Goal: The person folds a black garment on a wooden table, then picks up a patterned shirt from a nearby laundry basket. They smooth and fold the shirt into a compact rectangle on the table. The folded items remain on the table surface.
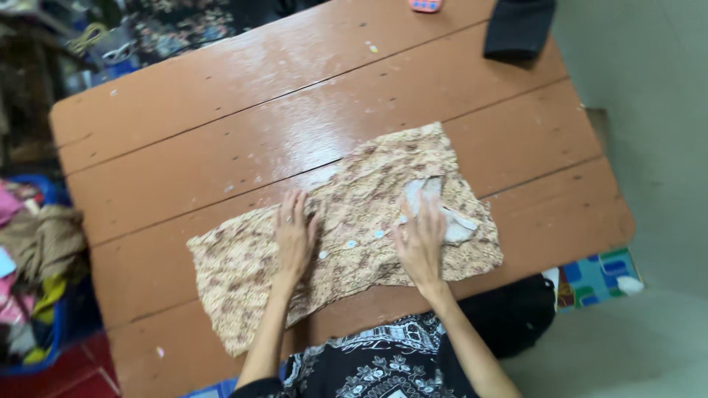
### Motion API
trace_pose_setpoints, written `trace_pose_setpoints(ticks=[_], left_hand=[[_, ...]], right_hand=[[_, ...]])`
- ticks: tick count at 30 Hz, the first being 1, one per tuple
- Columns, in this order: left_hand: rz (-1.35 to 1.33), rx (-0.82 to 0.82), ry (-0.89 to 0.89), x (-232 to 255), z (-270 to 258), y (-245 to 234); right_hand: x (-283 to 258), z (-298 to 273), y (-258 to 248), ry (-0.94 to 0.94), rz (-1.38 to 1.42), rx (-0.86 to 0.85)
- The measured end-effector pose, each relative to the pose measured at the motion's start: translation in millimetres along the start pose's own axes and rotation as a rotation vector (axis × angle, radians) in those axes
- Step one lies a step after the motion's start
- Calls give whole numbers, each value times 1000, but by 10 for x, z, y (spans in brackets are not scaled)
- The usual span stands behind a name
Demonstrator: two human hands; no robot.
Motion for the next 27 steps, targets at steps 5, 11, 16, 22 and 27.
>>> trace_pose_setpoints(ticks=[5, 11, 16, 22, 27], left_hand=[[440, -105, -228, -1073, -930, -479], [359, 4, -839, -1753, -1655, -906], [122, 96, -951, -1610, -1744, -1089], [101, 211, -1038, -1235, -1691, -1134], [291, 6, -289, -1065, -952, -726]], right_hand=[[-151, 161, 709, -283, -118, -311], [467, 599, 1035, -92, -201, -328], [177, 555, 928, -64, -283, -255], [-1234, -210, 1125, -401, 72, -376], [-1868, -579, 1414, -604, 86, -455]])
Point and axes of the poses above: each hand's wrist, its own z-axis towards the middle knuckle, its own y-axis out of the palm, x = y × z, the point moved 5 cm from there along z, towards the middle knuckle, and after that the axes turned 4 degrees about x, right-handed, at the moved point
